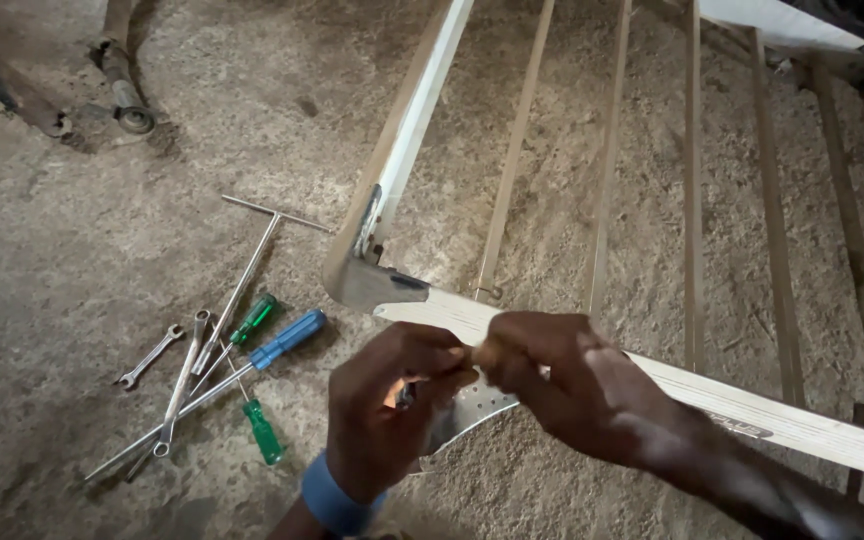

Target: Assemble or repair a white metal frame using bolts and hand tools.

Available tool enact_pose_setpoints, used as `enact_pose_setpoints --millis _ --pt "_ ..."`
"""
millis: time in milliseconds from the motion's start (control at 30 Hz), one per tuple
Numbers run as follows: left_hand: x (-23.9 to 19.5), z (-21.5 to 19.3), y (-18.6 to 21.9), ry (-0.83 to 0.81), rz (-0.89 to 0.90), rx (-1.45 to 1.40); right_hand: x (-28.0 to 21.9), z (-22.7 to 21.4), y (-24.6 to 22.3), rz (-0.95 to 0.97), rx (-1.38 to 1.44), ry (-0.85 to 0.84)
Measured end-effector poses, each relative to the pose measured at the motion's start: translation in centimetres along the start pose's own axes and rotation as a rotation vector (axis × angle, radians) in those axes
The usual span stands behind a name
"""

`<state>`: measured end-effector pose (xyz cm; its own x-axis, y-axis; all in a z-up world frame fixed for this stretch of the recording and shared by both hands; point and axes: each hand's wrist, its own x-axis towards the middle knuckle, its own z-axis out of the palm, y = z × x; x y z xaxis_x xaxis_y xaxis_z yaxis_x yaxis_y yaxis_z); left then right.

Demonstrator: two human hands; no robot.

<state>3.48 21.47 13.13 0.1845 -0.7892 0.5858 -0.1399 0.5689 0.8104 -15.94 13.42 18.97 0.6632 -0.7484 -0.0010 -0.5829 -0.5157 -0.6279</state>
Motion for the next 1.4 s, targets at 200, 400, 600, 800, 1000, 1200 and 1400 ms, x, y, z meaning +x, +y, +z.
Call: enact_pose_setpoints --millis 200,400,600,800,1000,1200,1400 --pt "-0.3 -0.3 -0.6 -0.018 -0.034 0.014 -0.4 -0.8 0.5 -0.131 -0.084 -0.195" --pt "-0.4 -0.2 -0.9 -0.018 -0.077 -0.025 -1.2 -1.2 1.8 -0.259 -0.037 -0.207" --pt "-0.3 -0.2 -0.5 -0.048 -0.061 -0.044 0.1 -1.8 -0.5 0.154 -0.447 -0.394" --pt "-0.3 -0.3 -0.1 -0.023 -0.043 -0.001 -1.9 -0.3 3.3 -0.021 -0.305 -0.29" --pt "-0.6 -0.4 -0.4 -0.018 -0.112 -0.025 -1.3 -1.1 1.2 -0.355 -0.315 -0.06" --pt "-0.6 -0.1 -0.7 -0.032 -0.034 0.048 -0.1 -2.4 -0.9 -0.149 -0.192 -0.302" --pt "-0.3 -0.3 0.0 -0.074 -0.047 0.092 -0.4 -2.2 -0.5 0.146 -0.314 -0.418"
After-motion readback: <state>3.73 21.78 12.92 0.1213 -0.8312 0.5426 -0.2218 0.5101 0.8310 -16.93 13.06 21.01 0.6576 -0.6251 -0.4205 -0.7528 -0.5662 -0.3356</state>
